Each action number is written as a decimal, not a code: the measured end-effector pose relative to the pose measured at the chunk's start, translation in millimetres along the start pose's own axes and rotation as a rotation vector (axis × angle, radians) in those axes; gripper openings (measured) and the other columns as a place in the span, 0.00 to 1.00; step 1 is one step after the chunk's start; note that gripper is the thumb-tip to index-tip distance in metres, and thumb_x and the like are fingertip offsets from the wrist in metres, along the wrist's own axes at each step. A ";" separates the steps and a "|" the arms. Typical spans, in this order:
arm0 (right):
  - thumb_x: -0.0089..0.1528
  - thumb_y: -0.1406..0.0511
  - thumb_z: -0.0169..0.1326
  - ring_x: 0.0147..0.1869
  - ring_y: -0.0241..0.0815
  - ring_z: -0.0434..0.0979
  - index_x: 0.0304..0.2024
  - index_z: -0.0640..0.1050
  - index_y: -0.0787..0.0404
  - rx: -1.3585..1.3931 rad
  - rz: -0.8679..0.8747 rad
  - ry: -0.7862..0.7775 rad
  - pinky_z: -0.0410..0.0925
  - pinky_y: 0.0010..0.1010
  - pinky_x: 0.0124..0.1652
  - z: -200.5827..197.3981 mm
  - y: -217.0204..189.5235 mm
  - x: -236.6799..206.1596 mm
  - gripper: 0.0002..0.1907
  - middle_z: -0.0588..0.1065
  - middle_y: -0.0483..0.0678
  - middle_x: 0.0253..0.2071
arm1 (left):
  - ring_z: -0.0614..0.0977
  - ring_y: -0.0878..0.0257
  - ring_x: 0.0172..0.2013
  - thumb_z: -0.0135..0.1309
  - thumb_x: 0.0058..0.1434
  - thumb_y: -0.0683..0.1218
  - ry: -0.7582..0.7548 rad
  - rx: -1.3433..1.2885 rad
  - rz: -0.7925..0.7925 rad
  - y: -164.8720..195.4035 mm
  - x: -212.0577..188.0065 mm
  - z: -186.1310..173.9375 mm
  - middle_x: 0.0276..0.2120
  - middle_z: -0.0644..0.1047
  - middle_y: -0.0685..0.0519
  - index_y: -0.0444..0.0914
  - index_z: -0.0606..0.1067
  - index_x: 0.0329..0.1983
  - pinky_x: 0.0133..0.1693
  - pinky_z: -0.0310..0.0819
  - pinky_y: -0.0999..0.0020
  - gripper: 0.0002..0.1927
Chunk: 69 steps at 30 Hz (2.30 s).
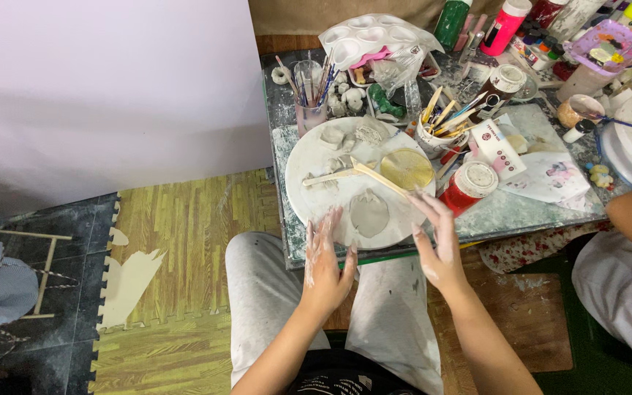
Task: The person shapes a lump of clay on a rotating pottery wheel using wooden modeling tools and their hands. They repeatedly smooth and refine the surface, occasionally rotating the wheel to access different sides.
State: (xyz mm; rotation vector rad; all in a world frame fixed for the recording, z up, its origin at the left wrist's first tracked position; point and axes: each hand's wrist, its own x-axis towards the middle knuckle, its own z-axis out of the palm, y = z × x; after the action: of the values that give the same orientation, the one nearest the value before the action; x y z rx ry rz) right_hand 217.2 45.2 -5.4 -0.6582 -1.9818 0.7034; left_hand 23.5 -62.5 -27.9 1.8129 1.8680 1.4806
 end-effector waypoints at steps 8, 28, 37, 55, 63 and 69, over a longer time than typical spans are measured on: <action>0.67 0.72 0.47 0.77 0.54 0.63 0.68 0.58 0.67 -0.063 0.130 -0.137 0.56 0.42 0.70 7.7 -8.7 9.9 0.27 0.68 0.60 0.70 | 0.67 0.46 0.69 0.53 0.63 0.46 -0.169 0.042 0.035 -5.7 38.5 -4.7 0.66 0.70 0.40 0.30 0.50 0.75 0.73 0.37 0.45 0.41; 0.59 0.79 0.40 0.81 0.50 0.55 0.73 0.49 0.62 0.247 0.301 -0.304 0.56 0.41 0.68 -1.6 -11.9 21.2 0.39 0.57 0.56 0.77 | 0.68 0.44 0.68 0.52 0.63 0.50 -0.348 -0.058 -0.049 -9.4 51.2 -25.5 0.64 0.74 0.43 0.33 0.43 0.78 0.69 0.48 0.49 0.47; 0.64 0.77 0.38 0.80 0.48 0.60 0.77 0.47 0.61 0.235 0.362 -0.363 0.54 0.41 0.70 -5.6 -14.2 22.7 0.39 0.59 0.55 0.77 | 0.68 0.44 0.68 0.51 0.59 0.48 -0.361 -0.094 -0.035 -12.5 49.5 -29.1 0.64 0.74 0.42 0.31 0.43 0.78 0.69 0.45 0.49 0.48; 0.63 0.77 0.48 0.74 0.53 0.68 0.62 0.72 0.65 -0.190 0.099 -0.054 0.60 0.41 0.70 -7.2 -3.6 28.1 0.23 0.71 0.57 0.65 | 0.66 0.48 0.71 0.47 0.67 0.58 -0.369 0.185 0.203 -16.6 36.5 -27.4 0.68 0.69 0.42 0.38 0.53 0.78 0.73 0.47 0.46 0.40; 0.59 0.68 0.58 0.71 0.56 0.63 0.58 0.77 0.61 -0.649 -0.178 -0.171 0.58 0.48 0.68 4.8 15.0 65.6 0.23 0.70 0.51 0.66 | 0.62 0.45 0.71 0.46 0.63 0.72 -0.345 0.415 0.382 -22.1 26.6 -9.6 0.73 0.58 0.41 0.45 0.56 0.76 0.69 0.48 0.43 0.45; 0.60 0.61 0.64 0.62 0.46 0.66 0.43 0.79 0.57 -0.764 -0.192 -0.287 0.61 0.43 0.62 10.4 31.5 88.9 0.12 0.73 0.43 0.57 | 0.62 0.44 0.72 0.49 0.65 0.71 -0.282 0.280 0.398 -24.0 21.4 -12.3 0.74 0.60 0.43 0.40 0.54 0.75 0.70 0.51 0.40 0.46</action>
State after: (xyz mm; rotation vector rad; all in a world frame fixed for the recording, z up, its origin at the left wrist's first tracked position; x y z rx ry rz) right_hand 173.5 125.7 19.1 -0.8164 -2.5501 -0.1169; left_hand -6.8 -46.2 -27.8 2.4899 1.7124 1.0142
